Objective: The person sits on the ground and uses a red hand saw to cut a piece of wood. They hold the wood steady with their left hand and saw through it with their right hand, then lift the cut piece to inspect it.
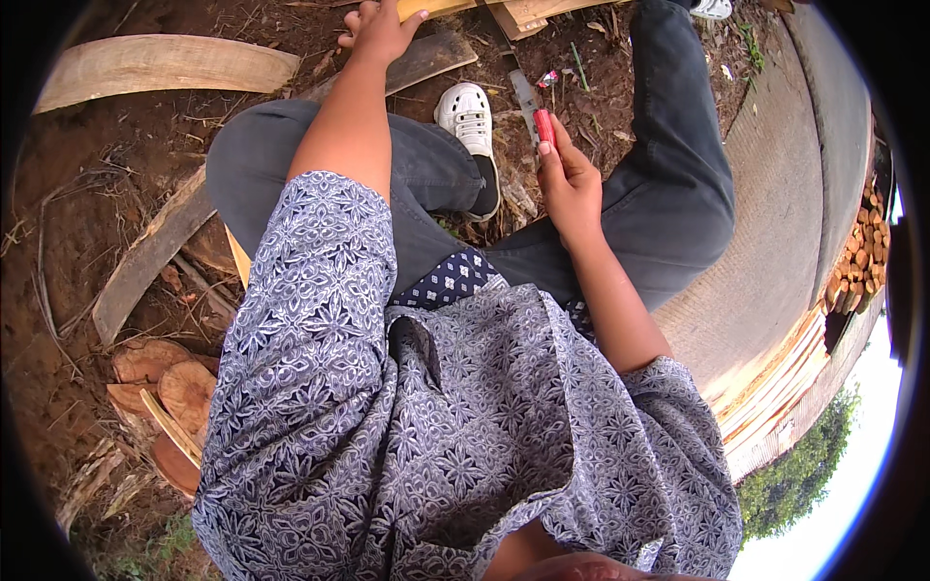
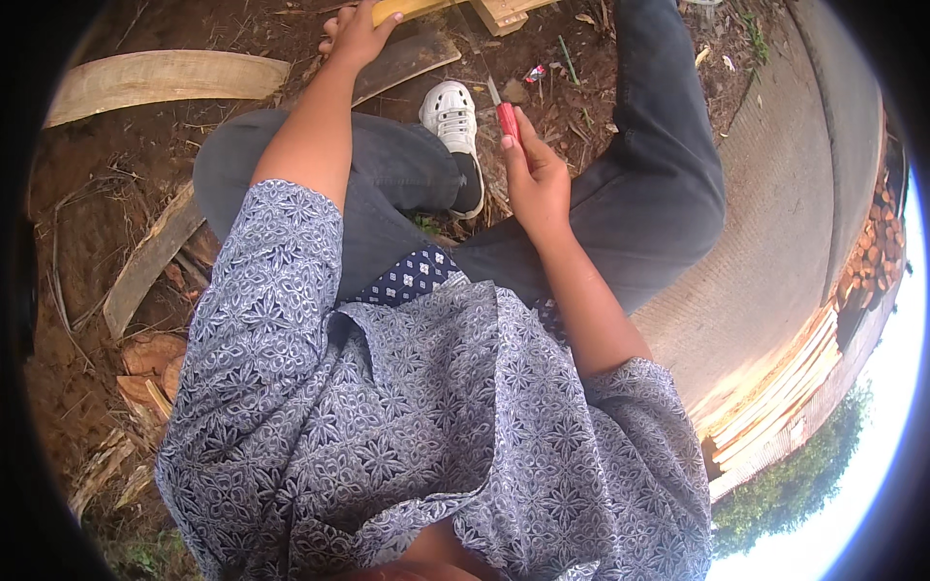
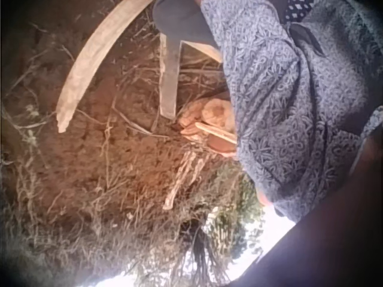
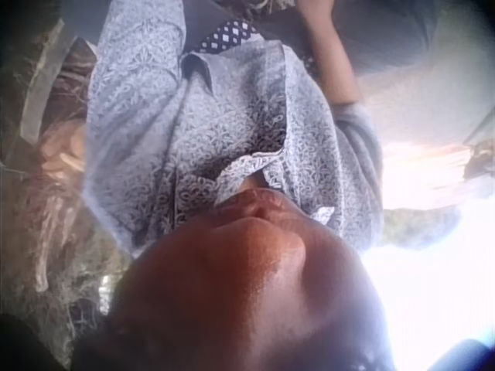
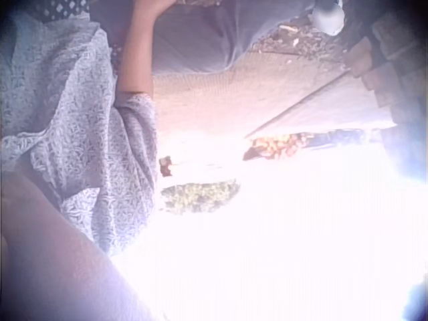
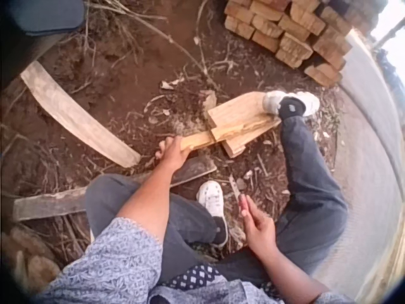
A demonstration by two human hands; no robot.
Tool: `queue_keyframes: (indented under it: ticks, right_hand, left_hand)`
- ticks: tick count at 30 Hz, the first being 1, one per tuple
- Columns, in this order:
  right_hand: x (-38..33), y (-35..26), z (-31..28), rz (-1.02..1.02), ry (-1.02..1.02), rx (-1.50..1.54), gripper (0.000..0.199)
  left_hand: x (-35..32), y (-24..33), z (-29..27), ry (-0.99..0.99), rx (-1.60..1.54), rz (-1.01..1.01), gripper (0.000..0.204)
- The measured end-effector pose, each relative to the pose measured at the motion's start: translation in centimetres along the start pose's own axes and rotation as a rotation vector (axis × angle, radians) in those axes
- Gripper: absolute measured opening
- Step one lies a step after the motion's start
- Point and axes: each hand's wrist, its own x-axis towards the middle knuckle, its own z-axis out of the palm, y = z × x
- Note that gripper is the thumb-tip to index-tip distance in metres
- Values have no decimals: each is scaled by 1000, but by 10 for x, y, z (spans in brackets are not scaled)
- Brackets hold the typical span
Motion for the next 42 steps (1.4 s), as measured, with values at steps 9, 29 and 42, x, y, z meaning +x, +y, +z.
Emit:
queue_keyframes:
  ticks: [9, 29, 42]
  right_hand:
    - [4, 2, 3, 69, -25, 111, 45]
    - [2, -109, -38, -334, -44, 17, 51]
    - [21, -111, -15, -348, 67, 86, 43]
  left_hand:
    - [-6, 21, -14, 72, 54, -6, 51]
    - [39, 8, -45, -223, 309, 207, 44]
    - [41, 11, -50, -219, 294, 239, 48]
